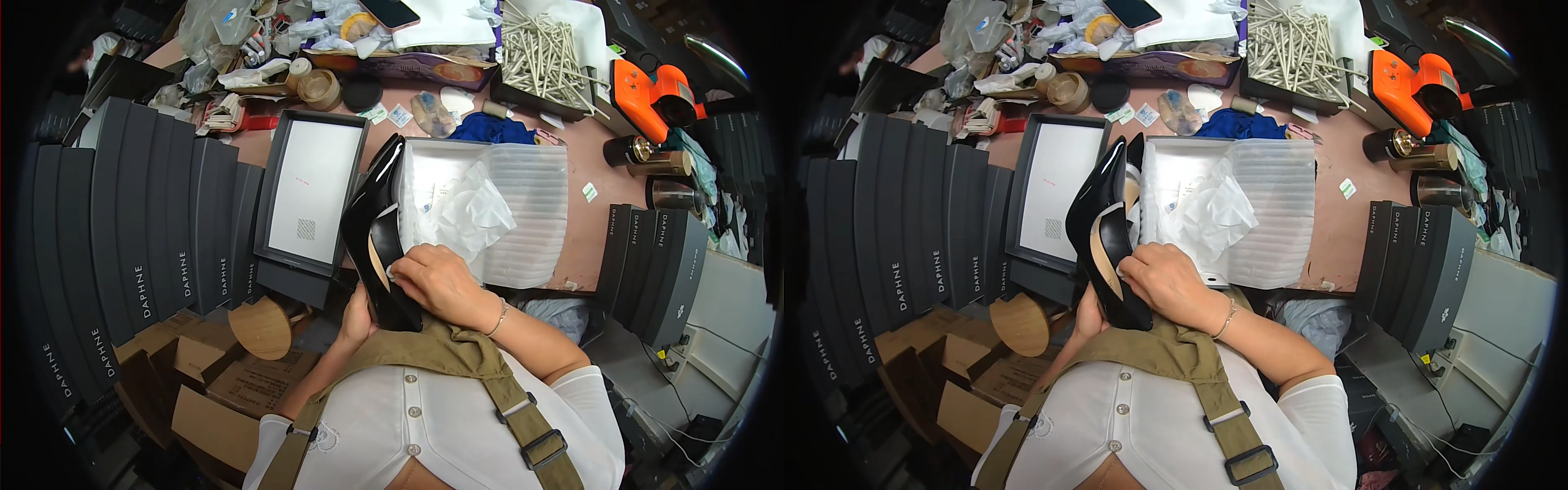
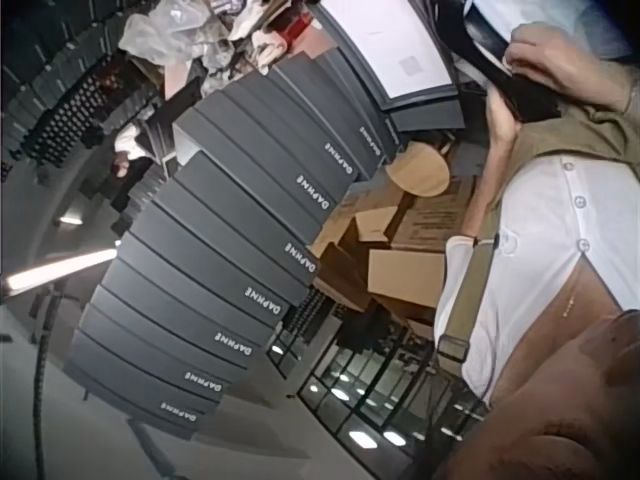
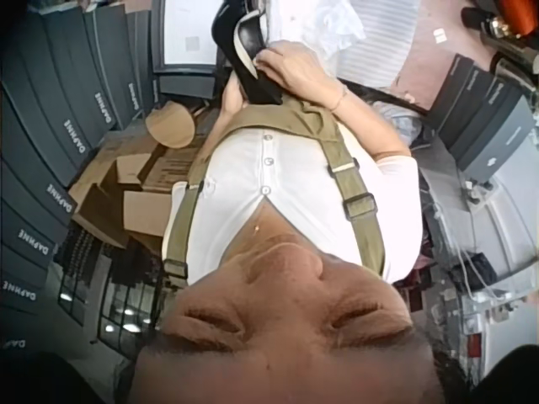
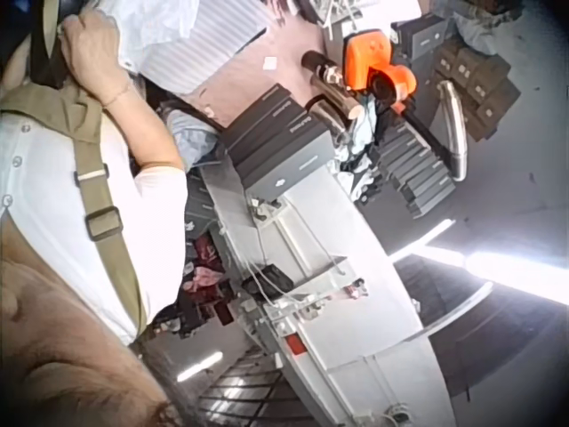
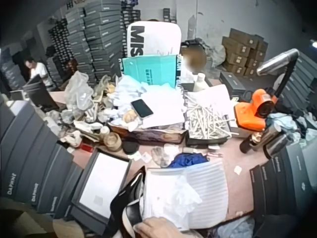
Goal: Taking high-heeled shoes out of boxes, wiping them with a cloth, and inspecting them before re-packing.
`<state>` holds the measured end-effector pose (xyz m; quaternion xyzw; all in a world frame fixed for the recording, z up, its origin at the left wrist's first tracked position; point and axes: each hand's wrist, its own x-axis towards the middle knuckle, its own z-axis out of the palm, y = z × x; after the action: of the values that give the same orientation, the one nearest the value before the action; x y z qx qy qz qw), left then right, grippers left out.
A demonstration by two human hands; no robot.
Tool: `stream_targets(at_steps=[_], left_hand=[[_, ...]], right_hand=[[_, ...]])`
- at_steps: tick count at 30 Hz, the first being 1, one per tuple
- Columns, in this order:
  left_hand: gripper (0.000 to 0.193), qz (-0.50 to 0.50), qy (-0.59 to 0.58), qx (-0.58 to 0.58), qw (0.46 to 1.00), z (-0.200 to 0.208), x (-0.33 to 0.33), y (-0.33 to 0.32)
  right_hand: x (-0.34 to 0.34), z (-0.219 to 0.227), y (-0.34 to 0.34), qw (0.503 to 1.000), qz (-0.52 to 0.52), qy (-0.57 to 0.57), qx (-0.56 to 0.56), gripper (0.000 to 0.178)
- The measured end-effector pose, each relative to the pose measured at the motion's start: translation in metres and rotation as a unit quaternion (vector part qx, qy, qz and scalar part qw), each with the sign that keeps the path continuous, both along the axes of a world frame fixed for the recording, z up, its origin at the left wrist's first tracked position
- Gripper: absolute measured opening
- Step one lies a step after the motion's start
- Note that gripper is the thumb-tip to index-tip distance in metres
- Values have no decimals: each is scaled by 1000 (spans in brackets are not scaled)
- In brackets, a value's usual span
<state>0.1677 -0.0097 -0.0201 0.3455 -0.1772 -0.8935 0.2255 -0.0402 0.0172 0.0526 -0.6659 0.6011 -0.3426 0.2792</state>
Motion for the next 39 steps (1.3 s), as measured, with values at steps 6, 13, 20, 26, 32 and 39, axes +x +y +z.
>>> stream_targets(at_steps=[6,13,20,26,32,39], left_hand=[[44,13,-90,32,995,18,-12,4],[43,6,78,40,996,-6,6,5],[45,12,-40,46,998,11,-5,6],[47,-6,-48,39,998,2,-4,6],[47,-6,-74,15,997,4,-4,-1],[46,-8,-64,5,998,6,-3,-2]], right_hand=[[8,-11,-6,998,17,61,-14,13],[16,-12,5,994,55,90,2,12],[15,-13,-4,995,50,81,9,8],[-2,-20,-31,994,-64,60,-59,14],[-30,-12,-18,978,-123,-157,67,9],[5,-8,0,999,-20,22,-25,16]])
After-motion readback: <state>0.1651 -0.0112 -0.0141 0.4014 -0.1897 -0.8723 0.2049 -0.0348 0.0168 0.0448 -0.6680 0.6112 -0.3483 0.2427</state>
